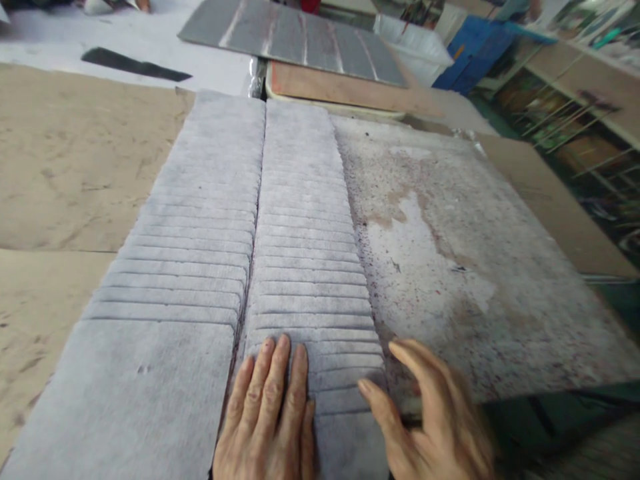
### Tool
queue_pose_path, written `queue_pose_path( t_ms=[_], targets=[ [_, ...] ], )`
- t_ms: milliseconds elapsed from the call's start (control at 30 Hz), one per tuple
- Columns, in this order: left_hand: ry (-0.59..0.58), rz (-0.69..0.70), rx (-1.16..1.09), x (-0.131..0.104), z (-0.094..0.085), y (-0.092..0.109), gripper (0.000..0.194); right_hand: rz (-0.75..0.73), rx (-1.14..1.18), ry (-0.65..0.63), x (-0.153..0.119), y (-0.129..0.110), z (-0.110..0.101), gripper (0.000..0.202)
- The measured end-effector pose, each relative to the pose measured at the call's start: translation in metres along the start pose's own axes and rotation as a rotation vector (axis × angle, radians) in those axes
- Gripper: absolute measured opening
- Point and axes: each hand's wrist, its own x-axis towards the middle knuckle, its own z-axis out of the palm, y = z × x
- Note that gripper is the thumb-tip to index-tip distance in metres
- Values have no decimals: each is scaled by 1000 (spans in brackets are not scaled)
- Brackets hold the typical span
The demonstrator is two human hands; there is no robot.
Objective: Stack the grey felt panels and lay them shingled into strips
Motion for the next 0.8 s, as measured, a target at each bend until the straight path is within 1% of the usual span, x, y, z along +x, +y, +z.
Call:
queue_pose_path(
  t_ms=[67, 133, 200, 300, 367, 433, 500, 600, 667, 733, 800],
  targets=[
    [2, -16, -16, 0, 0, 1, 47, -110, 38, -24, 6, 1, -2, 35],
    [1, -60, -36, 1, -1, 3, 46, -172, 95, -85, 11, 3, -2, 32],
    [0, -69, -44, 1, -1, 3, 46, -166, 151, -161, 14, 5, 1, 30],
    [-9, -15, -16, 2, -2, 2, 47, -103, 191, -227, 18, 8, 3, 32],
    [-16, 2, 0, 2, -2, 1, 48, -98, 203, -271, 21, 8, 4, 33],
    [-21, 3, -2, 2, -2, 1, 49, -97, 224, -318, 26, 7, 3, 29],
    [-24, 3, -5, 1, -1, 1, 49, -48, 248, -367, 30, 6, 0, 22],
    [-28, -16, -8, 1, -1, 2, 49, 96, 256, -474, 32, 4, -7, 13],
    [-34, -26, -14, 1, -2, 2, 49, 177, 249, -565, 27, 3, -15, 18],
    [-37, -30, -20, 1, -3, 3, 49, 237, 261, -654, 17, 2, -23, 25],
    [-28, -33, -24, 1, -4, 4, 49, 283, 276, -698, 3, 2, -27, 29]
  ],
)
